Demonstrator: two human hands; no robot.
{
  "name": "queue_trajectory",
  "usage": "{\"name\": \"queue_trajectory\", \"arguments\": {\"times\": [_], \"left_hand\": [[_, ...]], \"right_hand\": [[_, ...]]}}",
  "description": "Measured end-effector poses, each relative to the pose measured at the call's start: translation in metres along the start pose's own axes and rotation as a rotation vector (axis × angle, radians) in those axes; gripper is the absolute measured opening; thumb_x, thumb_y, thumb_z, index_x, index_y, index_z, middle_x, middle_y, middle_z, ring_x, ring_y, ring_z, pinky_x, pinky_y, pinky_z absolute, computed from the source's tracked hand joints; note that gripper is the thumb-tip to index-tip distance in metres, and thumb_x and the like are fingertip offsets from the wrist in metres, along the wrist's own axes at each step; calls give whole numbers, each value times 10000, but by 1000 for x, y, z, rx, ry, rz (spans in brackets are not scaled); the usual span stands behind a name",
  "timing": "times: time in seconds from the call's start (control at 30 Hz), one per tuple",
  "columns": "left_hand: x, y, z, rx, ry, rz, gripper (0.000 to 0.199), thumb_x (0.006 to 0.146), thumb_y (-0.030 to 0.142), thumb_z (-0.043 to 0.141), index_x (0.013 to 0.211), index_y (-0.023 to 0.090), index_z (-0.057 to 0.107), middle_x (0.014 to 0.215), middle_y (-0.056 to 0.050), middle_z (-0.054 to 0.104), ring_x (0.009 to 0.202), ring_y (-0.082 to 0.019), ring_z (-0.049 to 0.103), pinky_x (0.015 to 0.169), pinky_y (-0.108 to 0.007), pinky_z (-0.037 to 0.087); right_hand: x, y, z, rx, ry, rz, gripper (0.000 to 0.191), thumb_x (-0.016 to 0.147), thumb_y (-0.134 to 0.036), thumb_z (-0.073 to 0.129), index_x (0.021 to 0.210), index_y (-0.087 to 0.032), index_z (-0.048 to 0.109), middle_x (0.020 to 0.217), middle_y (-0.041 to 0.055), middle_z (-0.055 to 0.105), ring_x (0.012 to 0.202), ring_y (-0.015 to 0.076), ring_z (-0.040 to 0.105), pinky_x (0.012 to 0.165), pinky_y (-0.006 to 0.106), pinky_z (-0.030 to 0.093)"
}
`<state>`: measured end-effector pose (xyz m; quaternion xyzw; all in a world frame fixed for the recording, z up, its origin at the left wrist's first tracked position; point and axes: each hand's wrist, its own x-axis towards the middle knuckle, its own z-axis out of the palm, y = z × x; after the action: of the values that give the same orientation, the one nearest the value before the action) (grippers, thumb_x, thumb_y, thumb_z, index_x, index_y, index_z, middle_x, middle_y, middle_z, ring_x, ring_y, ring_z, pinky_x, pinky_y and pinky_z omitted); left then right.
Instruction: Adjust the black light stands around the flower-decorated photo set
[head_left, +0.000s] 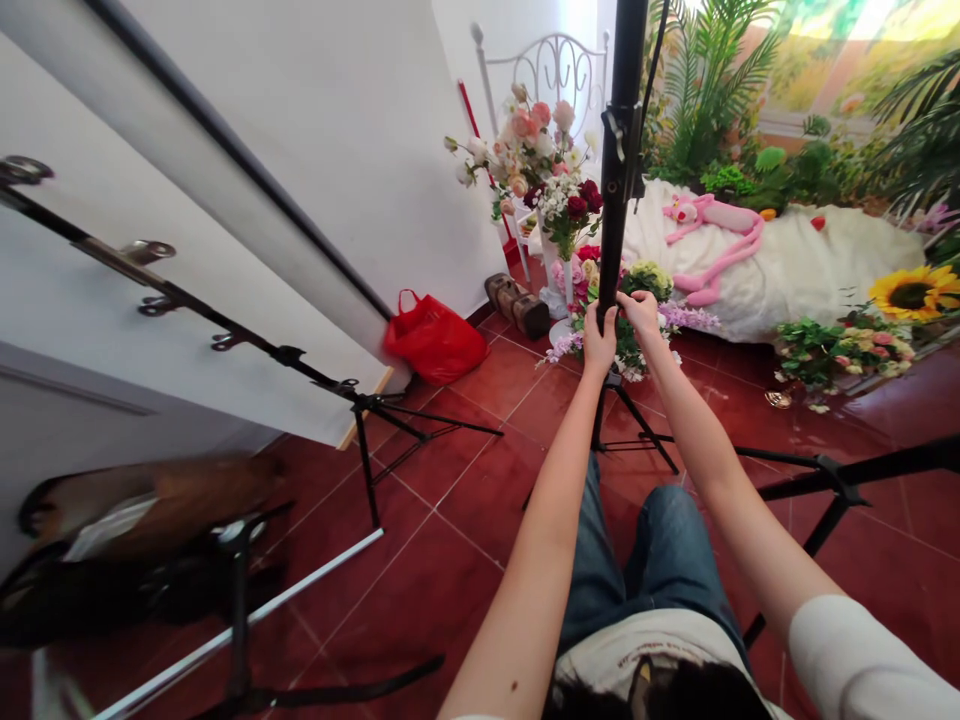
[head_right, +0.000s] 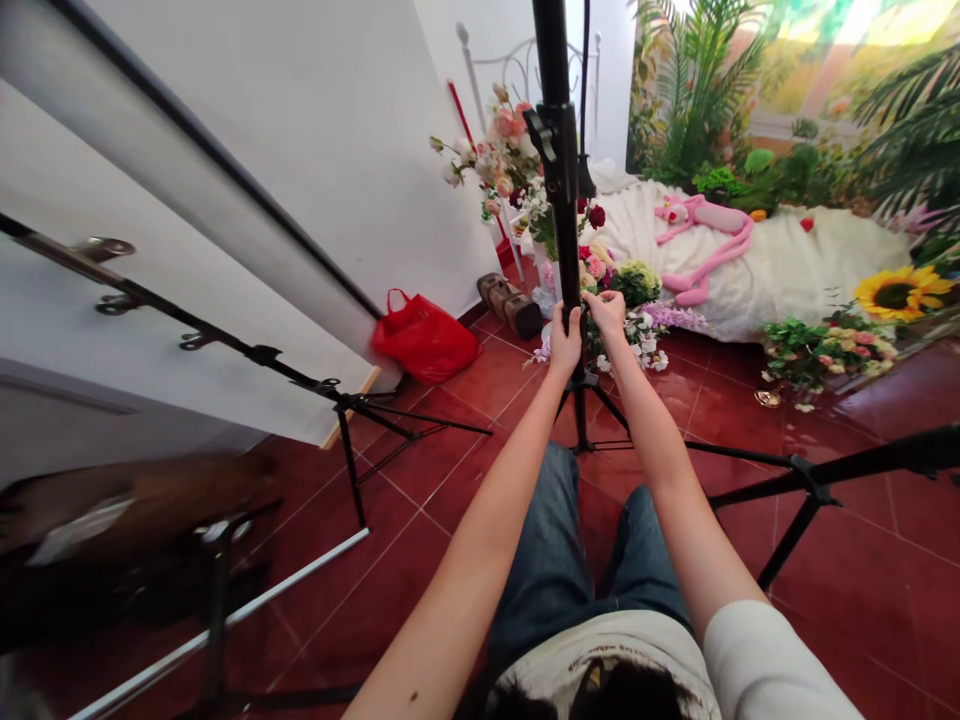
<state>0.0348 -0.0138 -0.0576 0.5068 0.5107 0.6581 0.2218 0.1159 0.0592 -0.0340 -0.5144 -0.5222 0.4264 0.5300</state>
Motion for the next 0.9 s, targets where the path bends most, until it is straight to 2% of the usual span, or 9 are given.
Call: {"name": "queue_trajectory", "arguments": {"times": [0.1,0.2,0.3,0.4,0.53,0.63,0.73,0.8,0.9], "left_hand": [[-1,5,-2,1,-14,-9,522,946,634,419,1222,220,575,1194,-108,669,1160,-215,622,1070,-369,461],[-2,10,-5,16,-33,-21,497,946,610,446,1240,231,574,1227,-107,671,1170,-230,628,1072,-389,463],[-2,14,-7,66,-33,-56,499,927,600,488,1254,233,573,1253,-126,662,1189,-269,628,1079,-426,456],[-3,17,-6,118,-20,-104,528,888,617,537,1244,230,586,1199,-143,675,1166,-318,642,1075,-480,449],[-1,21,-8,180,-3,-128,542,850,644,573,1202,235,617,1081,-145,703,1158,-358,646,1081,-529,421],[9,31,-19,262,-55,-155,516,818,621,639,1147,224,652,984,-155,725,1178,-389,637,1080,-561,400],[22,55,-33,451,-183,-153,464,773,574,723,1071,219,699,960,-165,746,1186,-399,636,1074,-567,406],[27,77,-37,729,-283,-159,463,821,556,679,1089,181,714,1047,-200,744,1183,-391,644,1052,-546,441],[21,105,-26,1143,-424,-165,434,944,431,538,1152,91,709,1183,-254,703,1177,-347,663,1001,-450,507]], "right_hand": [[3,-14,2,-234,155,66,316,689,-303,763,835,-203,501,833,25,636,894,221,655,882,365,534],[0,-20,0,-346,156,58,294,693,-310,741,831,-207,503,908,54,652,971,247,656,971,406,499],[-15,-15,-9,-229,102,0,291,767,-386,666,935,-213,503,871,42,665,935,228,678,957,410,512],[-47,-2,-30,-54,-35,12,312,810,-476,618,961,-233,494,762,10,667,819,206,702,875,405,556],[-107,16,-82,70,-222,97,420,711,-558,731,918,-236,558,758,27,716,749,205,729,824,401,595],[-150,27,-136,72,-246,135,454,657,-607,775,881,-246,615,782,54,742,740,233,749,774,413,623],[-186,35,-194,47,-175,141,433,670,-619,777,878,-264,644,785,61,752,728,242,759,736,413,639],[-206,40,-232,39,-114,155,447,665,-611,795,887,-249,656,770,58,755,709,231,759,710,389,642],[-232,44,-282,60,-3,209,487,644,-577,834,915,-207,673,769,51,765,696,197,757,685,323,638]]}}
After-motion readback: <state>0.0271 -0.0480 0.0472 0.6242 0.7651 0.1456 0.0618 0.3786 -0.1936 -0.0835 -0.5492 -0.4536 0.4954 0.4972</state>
